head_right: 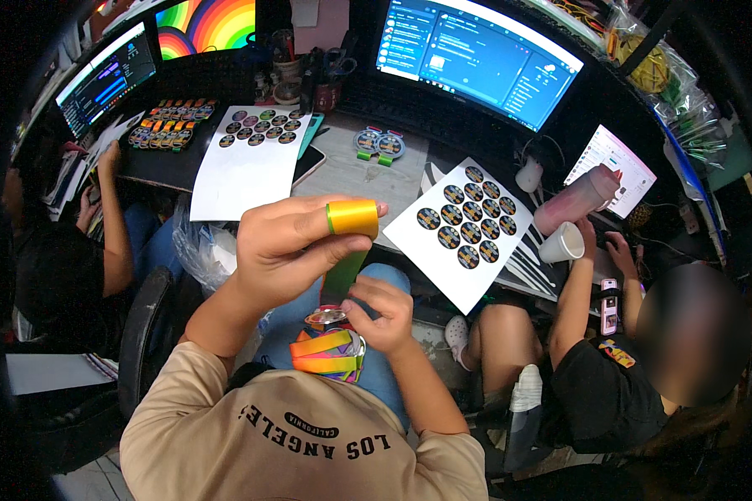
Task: The person assembles small promotional items by peeling circular stickers from a sheet and placing them onto round plastic containers. They then wrap a colorful ribbon around each container and place the finished items on the desk. The process is repeated for multiple units.
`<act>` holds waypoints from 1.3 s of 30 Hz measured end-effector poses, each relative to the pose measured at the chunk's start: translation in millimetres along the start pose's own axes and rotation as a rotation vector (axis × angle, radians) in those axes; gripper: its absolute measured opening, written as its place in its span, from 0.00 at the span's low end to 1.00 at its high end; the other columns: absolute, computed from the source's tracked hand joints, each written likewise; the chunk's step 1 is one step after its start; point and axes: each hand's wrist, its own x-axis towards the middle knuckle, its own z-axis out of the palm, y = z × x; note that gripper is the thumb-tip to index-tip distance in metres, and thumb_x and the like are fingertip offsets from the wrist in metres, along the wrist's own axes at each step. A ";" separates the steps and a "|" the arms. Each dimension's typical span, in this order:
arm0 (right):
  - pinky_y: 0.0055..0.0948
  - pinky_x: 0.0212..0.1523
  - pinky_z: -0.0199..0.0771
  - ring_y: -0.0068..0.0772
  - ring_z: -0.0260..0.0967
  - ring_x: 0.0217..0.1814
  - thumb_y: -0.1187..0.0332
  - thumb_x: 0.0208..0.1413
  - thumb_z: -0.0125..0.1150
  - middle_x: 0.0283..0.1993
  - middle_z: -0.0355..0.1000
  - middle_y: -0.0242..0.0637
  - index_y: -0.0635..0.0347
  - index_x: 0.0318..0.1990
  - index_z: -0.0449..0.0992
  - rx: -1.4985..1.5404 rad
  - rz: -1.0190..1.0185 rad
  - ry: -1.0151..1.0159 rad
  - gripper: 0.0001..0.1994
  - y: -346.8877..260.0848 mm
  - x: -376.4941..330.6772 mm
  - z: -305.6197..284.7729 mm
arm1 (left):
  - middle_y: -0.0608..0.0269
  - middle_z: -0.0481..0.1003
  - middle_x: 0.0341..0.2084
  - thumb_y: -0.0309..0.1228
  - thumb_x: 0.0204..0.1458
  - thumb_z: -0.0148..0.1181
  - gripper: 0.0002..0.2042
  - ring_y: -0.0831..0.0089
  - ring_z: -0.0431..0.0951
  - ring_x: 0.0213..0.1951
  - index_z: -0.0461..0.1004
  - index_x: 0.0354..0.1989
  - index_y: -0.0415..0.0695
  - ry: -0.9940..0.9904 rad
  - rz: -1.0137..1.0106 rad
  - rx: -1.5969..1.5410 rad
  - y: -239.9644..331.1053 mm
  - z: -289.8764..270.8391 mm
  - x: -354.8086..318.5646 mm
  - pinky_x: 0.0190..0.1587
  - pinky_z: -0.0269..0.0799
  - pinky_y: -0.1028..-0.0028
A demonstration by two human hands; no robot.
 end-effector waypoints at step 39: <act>0.34 0.40 0.86 0.35 0.81 0.44 0.71 0.65 0.56 0.45 0.79 0.47 0.68 0.53 0.72 1.132 1.025 -0.132 0.13 10.1 -8.8 -28.7 | 0.50 0.80 0.49 0.68 0.55 0.49 0.49 0.88 0.67 0.13 0.46 0.77 0.48 -0.973 -0.783 -0.770 -44.4 -42.2 -11.1 0.15 0.64 0.85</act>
